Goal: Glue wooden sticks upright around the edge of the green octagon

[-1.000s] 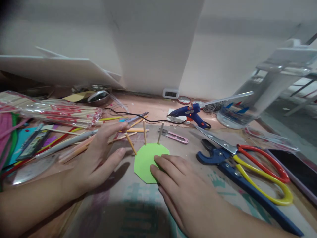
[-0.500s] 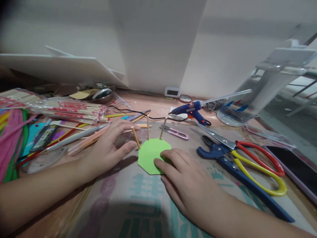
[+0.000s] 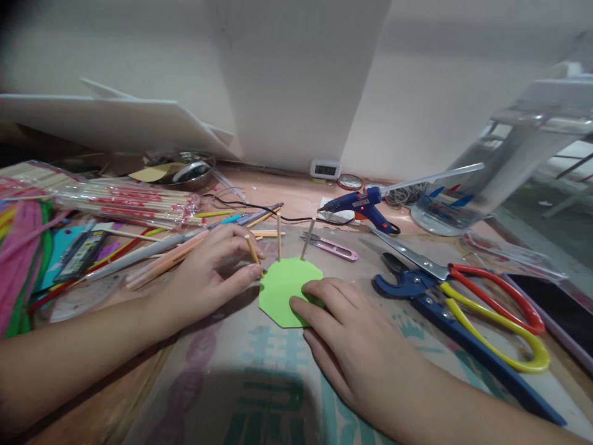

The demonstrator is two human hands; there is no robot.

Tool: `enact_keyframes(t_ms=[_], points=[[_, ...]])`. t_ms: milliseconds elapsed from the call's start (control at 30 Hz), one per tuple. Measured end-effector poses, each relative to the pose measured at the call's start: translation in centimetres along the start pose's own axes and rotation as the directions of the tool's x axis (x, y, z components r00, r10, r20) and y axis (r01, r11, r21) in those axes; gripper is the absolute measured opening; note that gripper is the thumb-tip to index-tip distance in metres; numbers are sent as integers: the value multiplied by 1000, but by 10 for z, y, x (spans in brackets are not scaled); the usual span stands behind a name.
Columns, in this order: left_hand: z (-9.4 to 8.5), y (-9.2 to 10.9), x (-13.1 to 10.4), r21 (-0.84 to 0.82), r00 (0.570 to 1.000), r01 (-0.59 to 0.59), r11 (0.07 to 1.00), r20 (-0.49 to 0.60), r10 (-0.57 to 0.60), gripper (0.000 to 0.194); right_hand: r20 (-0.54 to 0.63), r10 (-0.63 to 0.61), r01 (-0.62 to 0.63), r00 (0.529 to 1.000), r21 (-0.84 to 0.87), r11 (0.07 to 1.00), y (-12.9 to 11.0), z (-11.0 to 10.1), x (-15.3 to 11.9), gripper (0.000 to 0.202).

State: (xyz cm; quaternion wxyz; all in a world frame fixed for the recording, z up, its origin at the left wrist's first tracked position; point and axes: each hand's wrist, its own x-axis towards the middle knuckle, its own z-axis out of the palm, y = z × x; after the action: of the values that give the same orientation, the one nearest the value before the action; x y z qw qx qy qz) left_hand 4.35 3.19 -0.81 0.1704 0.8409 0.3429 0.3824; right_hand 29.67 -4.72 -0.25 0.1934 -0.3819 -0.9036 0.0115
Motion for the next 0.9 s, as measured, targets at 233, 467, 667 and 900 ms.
enact_keyframes(t_ms=[233, 467, 667, 900], points=[[1, -1, 0, -2, 999, -32, 999, -30, 32, 8, 30, -2, 2, 1000, 11, 1000, 0, 0, -1, 30], [2, -1, 0, -12, 998, -54, 998, -46, 54, 4, 19, 5, -5, 1000, -5, 1000, 1, 1, -1, 30], [1, -1, 2, -27, 999, -29, 999, -22, 29, 7, 17, -7, 7, 1000, -2, 1000, 0, 1, -2, 30], [1, -2, 0, -32, 999, -27, 999, -19, 26, 9, 24, -5, 5, 1000, -3, 1000, 1, 2, -2, 31]])
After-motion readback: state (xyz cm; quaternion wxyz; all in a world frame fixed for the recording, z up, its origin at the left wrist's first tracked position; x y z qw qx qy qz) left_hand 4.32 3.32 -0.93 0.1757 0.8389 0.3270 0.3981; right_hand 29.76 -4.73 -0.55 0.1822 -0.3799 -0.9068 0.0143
